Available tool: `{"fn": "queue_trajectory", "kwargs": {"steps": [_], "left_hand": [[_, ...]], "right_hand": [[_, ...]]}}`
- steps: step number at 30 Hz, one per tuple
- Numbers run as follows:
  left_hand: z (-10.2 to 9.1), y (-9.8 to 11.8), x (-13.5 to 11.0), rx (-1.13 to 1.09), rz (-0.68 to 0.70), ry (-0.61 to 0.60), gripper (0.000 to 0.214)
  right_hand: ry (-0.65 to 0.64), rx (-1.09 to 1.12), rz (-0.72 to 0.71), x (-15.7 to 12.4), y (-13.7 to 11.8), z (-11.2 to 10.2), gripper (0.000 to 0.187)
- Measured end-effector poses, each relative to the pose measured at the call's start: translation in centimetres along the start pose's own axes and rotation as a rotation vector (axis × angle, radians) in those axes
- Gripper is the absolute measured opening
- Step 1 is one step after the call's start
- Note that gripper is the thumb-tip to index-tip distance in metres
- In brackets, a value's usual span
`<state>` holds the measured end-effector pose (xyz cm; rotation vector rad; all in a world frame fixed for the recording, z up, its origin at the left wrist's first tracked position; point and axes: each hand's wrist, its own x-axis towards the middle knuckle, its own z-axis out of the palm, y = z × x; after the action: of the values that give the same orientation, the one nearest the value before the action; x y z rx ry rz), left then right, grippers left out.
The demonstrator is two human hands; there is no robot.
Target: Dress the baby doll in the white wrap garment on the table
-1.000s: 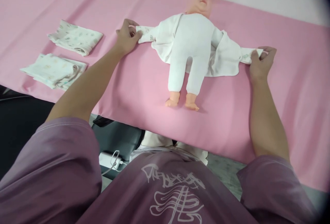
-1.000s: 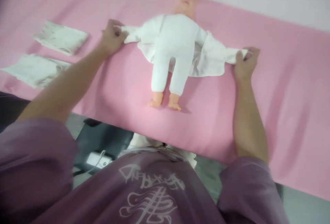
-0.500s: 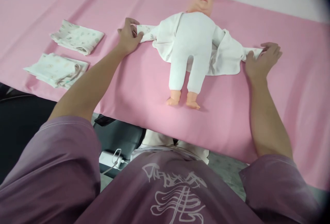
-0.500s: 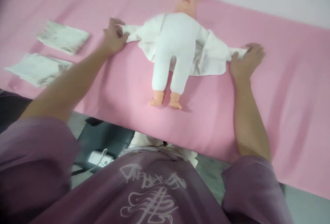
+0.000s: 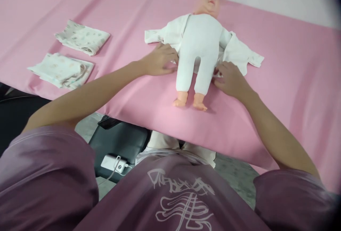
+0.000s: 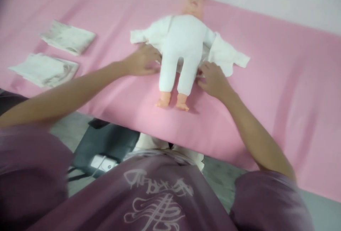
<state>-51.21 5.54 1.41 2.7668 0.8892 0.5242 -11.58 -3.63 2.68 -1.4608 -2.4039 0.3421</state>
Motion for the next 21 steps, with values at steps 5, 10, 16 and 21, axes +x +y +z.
{"fn": "queue_trajectory", "kwargs": {"steps": [5, 10, 16, 21], "left_hand": [[3.2, 2.0, 0.2, -0.042, -0.13, 0.032, 0.068], [5.7, 1.9, 0.7, -0.064, -0.238, 0.14, 0.056], [6.6, 1.2, 1.4, -0.022, -0.265, 0.183, 0.057], [6.4, 0.6, 1.7, -0.015, -0.209, 0.112, 0.061]], "right_hand": [[0.05, 0.027, 0.116, -0.7, -0.1, 2.4, 0.032], [0.088, 0.045, 0.2, -0.4, 0.1, 4.0, 0.043], [0.133, 0.015, 0.2, -0.4, 0.5, 4.5, 0.034], [0.137, -0.057, 0.141, -0.5, 0.8, 4.4, 0.032]]}}
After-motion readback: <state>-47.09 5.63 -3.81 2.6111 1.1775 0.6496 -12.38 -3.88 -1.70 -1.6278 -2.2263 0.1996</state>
